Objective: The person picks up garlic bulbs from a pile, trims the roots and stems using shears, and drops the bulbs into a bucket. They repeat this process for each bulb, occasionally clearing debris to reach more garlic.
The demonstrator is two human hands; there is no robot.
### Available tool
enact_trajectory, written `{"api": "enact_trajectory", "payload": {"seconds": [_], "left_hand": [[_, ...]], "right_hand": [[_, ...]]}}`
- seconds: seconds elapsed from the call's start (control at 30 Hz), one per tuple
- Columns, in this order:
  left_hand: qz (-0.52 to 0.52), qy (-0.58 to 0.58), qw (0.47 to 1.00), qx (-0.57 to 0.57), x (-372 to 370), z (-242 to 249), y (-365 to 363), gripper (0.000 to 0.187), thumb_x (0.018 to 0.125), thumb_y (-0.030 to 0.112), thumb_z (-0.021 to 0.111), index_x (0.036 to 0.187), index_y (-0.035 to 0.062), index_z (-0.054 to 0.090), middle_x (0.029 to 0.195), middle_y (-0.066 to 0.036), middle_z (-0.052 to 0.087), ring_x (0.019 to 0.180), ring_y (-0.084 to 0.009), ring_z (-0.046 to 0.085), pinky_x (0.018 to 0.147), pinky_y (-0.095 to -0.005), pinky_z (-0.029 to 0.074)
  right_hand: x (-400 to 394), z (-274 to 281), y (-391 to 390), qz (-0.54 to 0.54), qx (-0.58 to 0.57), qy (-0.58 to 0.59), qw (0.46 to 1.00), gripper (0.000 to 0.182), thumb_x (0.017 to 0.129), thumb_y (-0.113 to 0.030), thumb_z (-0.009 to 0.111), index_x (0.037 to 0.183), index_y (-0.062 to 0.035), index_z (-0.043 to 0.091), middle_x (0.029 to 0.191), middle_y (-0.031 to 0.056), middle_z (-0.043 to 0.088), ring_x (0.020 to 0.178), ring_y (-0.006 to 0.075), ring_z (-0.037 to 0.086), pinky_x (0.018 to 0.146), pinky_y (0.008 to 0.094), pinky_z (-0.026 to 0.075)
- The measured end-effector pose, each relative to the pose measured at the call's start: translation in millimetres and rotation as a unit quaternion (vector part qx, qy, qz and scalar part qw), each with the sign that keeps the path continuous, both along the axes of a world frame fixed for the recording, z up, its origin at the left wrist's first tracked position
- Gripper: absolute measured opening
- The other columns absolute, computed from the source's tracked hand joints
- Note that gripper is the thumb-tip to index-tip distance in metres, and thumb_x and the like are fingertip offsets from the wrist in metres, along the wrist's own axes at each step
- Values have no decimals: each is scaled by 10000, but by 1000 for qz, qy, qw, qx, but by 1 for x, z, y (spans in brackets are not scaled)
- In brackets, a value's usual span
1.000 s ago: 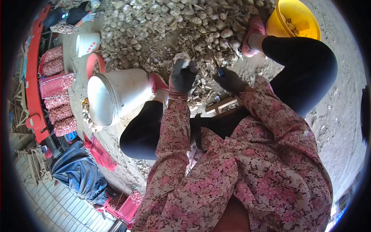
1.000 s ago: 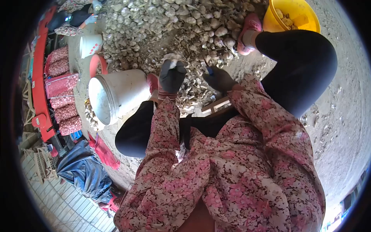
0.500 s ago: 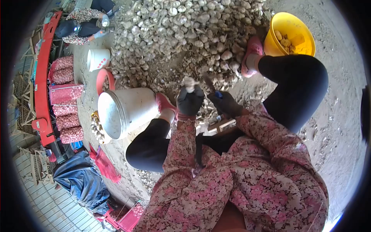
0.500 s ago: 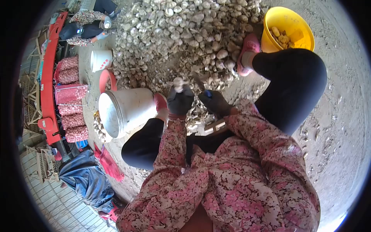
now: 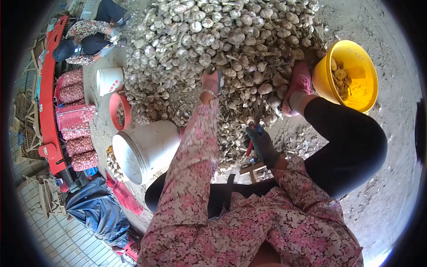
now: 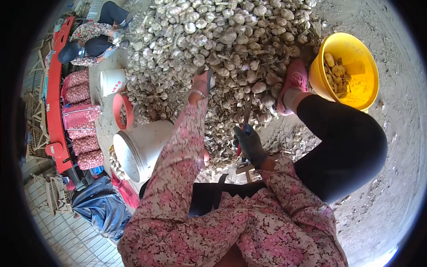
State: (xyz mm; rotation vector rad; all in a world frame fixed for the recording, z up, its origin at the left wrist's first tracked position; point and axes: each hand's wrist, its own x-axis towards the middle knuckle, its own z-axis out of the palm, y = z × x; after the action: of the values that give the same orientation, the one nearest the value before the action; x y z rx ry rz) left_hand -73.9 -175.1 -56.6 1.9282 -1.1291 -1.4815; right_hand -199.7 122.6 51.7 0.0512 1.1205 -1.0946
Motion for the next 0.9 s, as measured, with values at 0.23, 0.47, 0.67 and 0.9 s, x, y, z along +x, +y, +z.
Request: {"api": "enact_trajectory", "payload": {"seconds": [0.23,0.47,0.67,0.9], "left_hand": [[-26,-308,951,-13,-65,6,-36,717,719,267,735,1284,-39,416,1224,-244,548,1125,-364,549,938,-408,453],[-57,-397,911,-99,-57,0,-15,832,695,280,756,1370,8,353,1252,-218,536,1180,-352,514,967,-403,439],[31,-28,976,-215,-26,22,62,455,655,134,814,998,9,542,856,-72,626,742,-179,575,708,-313,489],[-40,1,962,-270,-21,100,193,440,698,111,793,1042,27,532,915,-43,619,789,-141,584,739,-289,487]], "right_hand": [[-9,-11,-11,49,-1,55,997,232,900,-274,634,933,-91,496,699,-29,511,574,65,481,513,233,416],[-18,-21,-13,106,-42,211,971,294,878,-285,652,1007,-62,510,697,-1,529,588,117,500,542,295,440],[-28,-18,-21,147,-88,419,892,385,837,-342,639,1062,-63,499,799,170,625,744,339,635,671,418,489],[-26,2,-7,203,-155,489,834,366,830,-331,640,1081,-76,565,840,184,640,781,344,640,696,409,499]]}}
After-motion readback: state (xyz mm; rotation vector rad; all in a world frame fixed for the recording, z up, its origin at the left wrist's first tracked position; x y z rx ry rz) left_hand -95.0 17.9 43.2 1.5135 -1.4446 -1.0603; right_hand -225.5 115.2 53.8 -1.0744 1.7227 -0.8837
